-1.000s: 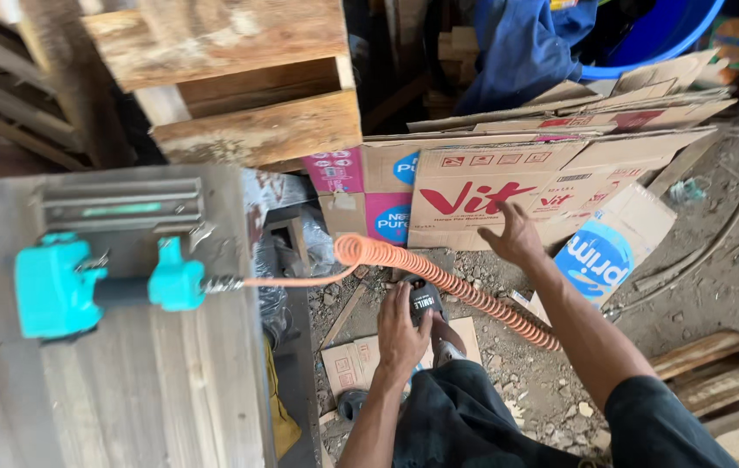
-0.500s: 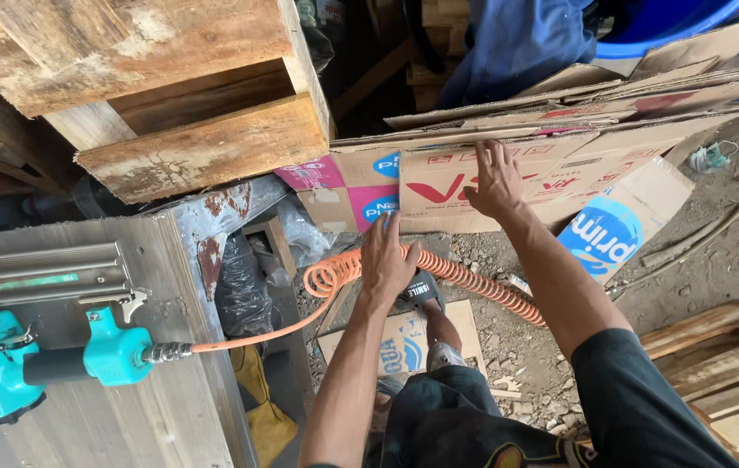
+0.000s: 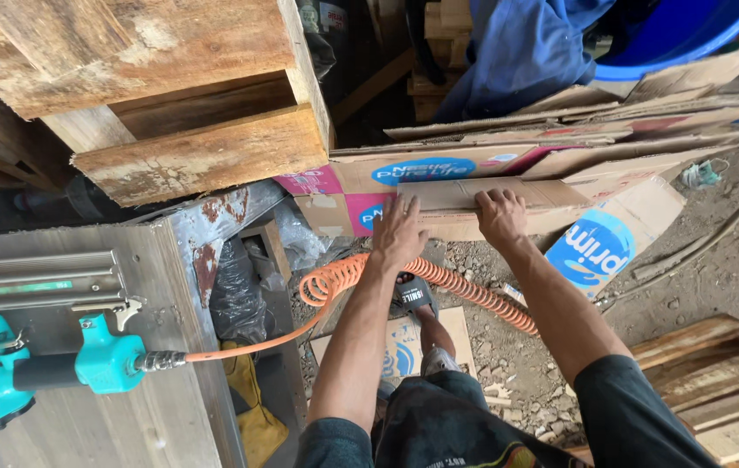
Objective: The person prepares a cardboard box by cutting it with a utility knife and making a hole, then places a small piece of wood into the hole.
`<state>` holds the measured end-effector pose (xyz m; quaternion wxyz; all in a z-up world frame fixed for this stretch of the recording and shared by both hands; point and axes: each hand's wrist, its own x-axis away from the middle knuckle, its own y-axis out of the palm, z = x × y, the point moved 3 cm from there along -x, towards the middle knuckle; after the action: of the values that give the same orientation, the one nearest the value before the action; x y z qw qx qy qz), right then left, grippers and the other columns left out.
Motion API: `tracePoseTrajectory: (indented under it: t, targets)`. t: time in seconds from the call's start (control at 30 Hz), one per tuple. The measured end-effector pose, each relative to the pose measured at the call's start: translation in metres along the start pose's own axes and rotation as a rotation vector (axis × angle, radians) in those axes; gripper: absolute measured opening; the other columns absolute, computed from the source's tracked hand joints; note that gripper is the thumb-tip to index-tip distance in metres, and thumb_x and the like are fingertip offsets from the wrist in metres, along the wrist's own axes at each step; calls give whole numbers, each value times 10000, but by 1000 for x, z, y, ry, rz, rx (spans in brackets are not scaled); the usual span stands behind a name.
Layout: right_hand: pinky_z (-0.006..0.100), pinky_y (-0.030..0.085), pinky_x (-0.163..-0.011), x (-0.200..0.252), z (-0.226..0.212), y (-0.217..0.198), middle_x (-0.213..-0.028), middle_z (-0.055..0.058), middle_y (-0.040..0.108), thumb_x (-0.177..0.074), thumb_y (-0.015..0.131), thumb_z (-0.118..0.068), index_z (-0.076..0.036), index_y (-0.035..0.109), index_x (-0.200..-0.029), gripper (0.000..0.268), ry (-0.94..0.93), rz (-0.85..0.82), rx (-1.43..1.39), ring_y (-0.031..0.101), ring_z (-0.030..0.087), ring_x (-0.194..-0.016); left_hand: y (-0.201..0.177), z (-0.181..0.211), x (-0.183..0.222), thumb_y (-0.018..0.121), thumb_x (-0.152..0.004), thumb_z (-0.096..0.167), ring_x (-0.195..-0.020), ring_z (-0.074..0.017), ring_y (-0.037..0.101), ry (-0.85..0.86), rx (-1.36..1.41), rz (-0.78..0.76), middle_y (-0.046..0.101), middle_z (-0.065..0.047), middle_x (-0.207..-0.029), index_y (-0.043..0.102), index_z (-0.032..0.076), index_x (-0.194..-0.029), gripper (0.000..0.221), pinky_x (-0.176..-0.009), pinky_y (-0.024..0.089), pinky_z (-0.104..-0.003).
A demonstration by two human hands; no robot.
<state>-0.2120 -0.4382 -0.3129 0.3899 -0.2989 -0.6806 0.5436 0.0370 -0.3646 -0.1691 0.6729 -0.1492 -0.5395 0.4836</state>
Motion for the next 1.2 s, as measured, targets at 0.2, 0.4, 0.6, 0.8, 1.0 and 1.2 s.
tracePoseTrajectory:
  t: [0.2, 0.4, 0.6, 0.8, 1.0, 1.2]
  targets:
    - [378, 570, -758, 22, -10, -103, -850, 6, 630, -903, 691, -434, -261, 680, -986, 192, -159, 53, -127, 682, 232, -898, 8, 8, 39, 735, -863, 385, -1442, -422, 404, 52, 45, 91, 451, -199, -1506, 411, 111, -1549, 806, -1084, 449, -583]
    - [438, 568, -671, 74, -13, -247, -798, 130, 632, -904, 740, -177, -82, 695, -988, 135, -279, 131, -369, 700, 369, -790, -43, 16, 92, 712, -902, 313, -1448, -495, 374, -101, 648, 182, 327, -335, -1573, 134, 11, -1622, 972, -1114, 406, -654]
    - [393, 317, -570, 115, -70, -478, -703, 90, 397, -1023, 665, -144, -43, 368, -760, 409, -254, 171, -521, 343, 234, -609, -110, 48, 173, 462, -913, 598, -1540, -379, 217, -150, 989, 64, 250, -238, -1644, 159, 33, -1612, 949, -1236, 234, -502]
    - [400, 436, -581, 211, -171, -597, -720, 76, 504, -999, 618, -167, -37, 520, -801, 257, -459, 214, -307, 509, 242, -589, -175, 72, 277, 56, -899, 760, -958, -153, 643, -187, 1509, -79, 720, -15, -1073, 513, 204, -1318, 832, -863, 449, -378]
    - [381, 613, -666, 323, -278, -648, -859, 121, 700, -896, 709, -164, 61, 643, -985, 251, -873, 385, -158, 678, 247, -712, -149, 42, 324, 106, -827, 942, -1057, -196, 614, 185, 1977, 1, 642, -74, -1153, 556, 190, -1253, 975, -802, 558, -455]
    - [420, 620, -884, 459, -390, -645, -1015, 147, 649, -938, 592, -119, 27, 646, -1039, 185, -1080, 456, -13, 698, 425, -1128, -148, -34, 452, 288, -812, 731, -987, -228, 645, 348, 2156, 166, 683, -96, -1083, 618, 146, -1169, 760, -813, 544, -427]
